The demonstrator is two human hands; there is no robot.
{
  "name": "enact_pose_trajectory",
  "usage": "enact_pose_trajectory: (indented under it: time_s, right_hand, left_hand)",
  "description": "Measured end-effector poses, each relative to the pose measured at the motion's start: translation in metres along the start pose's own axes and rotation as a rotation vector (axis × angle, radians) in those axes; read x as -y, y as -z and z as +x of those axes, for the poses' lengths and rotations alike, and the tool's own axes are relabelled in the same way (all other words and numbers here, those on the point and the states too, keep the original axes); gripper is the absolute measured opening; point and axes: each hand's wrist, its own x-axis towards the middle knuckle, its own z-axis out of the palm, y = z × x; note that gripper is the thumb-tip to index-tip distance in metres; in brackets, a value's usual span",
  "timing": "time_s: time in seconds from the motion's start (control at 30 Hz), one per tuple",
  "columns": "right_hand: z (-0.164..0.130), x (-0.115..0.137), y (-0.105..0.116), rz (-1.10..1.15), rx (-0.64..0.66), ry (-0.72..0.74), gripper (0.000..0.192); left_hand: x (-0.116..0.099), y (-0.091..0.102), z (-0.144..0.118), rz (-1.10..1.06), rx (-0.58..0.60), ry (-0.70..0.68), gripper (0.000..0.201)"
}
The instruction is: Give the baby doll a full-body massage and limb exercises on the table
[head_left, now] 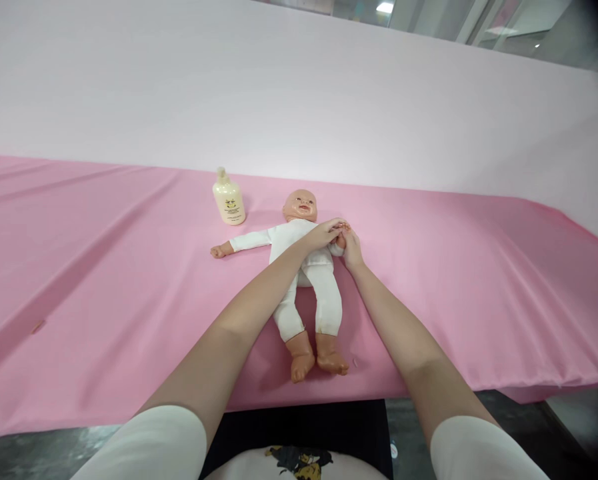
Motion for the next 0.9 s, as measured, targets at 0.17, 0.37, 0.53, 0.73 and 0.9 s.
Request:
enact_pose_trajectory:
  time_s: [0.17,0.37,0.53,0.73,0.9]
  right_hand:
    - [-0.003,0.007,-0.004,-0.033,0.031,0.023,0.047]
    - [0.000,-0.002,0.001,-0.028,0.027,0.045,0.051]
    - [0.004,-0.009,0.004,-0.062,0.012,0.010,0.058]
    - [0.003,-0.008,0.005,-0.100,0.040,0.031,0.052]
    - [0.001,-0.003,0.003,-0.074,0.057,0.017,0.048]
  left_hand:
    - [0.000,0.000,-0.001,-0.007,0.012,0.003,0.017]
    - [0.001,-0.001,-0.001,0.062,-0.013,-0.002,0.022]
    - [0.006,-0.001,0.002,0.059,-0.054,0.040,0.026]
    - [0.002,0.001,0.000,0.050,-0.042,-0.005,0.039]
    - [0.000,0.002,-0.001,0.029,-0.046,0.010,0.037]
